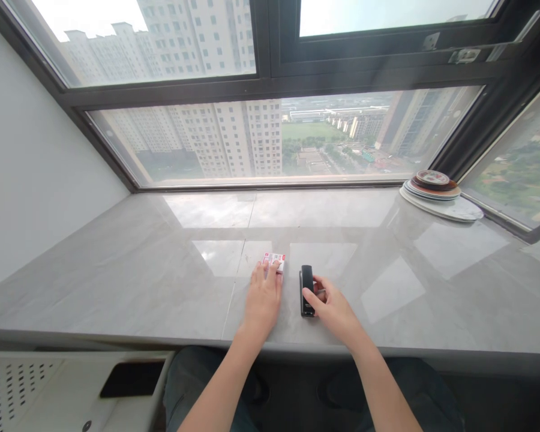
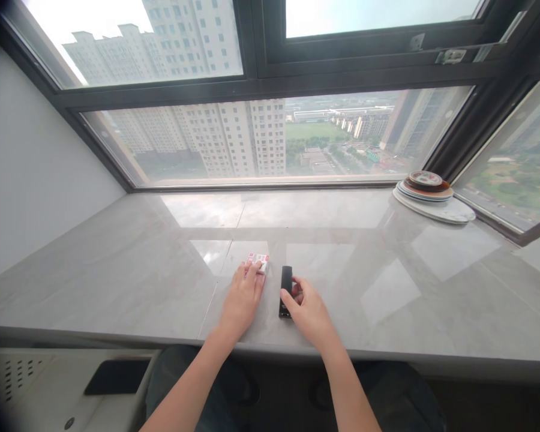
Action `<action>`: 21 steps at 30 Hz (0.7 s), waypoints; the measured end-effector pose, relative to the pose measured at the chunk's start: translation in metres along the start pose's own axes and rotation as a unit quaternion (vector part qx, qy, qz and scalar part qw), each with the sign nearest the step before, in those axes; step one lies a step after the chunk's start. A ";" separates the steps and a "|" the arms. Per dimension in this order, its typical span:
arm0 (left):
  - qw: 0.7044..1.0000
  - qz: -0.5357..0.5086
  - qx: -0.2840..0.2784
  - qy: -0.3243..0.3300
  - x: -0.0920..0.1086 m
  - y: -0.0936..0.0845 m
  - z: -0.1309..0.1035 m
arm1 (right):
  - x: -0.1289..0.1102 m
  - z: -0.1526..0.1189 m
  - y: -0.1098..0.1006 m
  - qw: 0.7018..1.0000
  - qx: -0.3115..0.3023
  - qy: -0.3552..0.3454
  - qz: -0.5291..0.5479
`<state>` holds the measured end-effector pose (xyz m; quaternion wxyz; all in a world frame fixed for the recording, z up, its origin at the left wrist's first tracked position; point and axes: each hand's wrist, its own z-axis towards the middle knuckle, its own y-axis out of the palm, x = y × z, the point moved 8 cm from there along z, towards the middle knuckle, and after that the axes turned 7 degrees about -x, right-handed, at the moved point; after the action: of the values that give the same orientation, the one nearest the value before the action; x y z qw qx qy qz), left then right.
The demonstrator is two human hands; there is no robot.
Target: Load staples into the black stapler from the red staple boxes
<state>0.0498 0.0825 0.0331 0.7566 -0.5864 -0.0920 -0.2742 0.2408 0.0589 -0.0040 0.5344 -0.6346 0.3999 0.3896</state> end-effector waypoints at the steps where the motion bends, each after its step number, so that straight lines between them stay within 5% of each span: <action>1: 1.000 0.004 0.000 -0.005 -0.001 -0.003 -0.007 | -0.001 0.000 0.009 1.000 -0.008 -0.008 0.027; 7: 0.999 0.015 0.017 -0.038 -0.025 -0.022 -0.031 | -0.032 0.015 0.068 0.988 -0.084 -0.082 0.104; 14: 0.997 0.005 0.045 -0.063 -0.104 -0.064 -0.026 | -0.079 0.048 0.140 0.954 -0.219 -0.182 0.094; 21: 0.996 0.005 0.053 -0.068 -0.151 -0.087 -0.014 | -0.093 0.074 0.181 0.960 -0.177 -0.216 -0.020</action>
<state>-0.1243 0.1015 0.0320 0.7799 -0.5632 -0.1544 -0.2250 0.0336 0.1206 0.0058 0.4947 -0.6274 0.1869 0.5716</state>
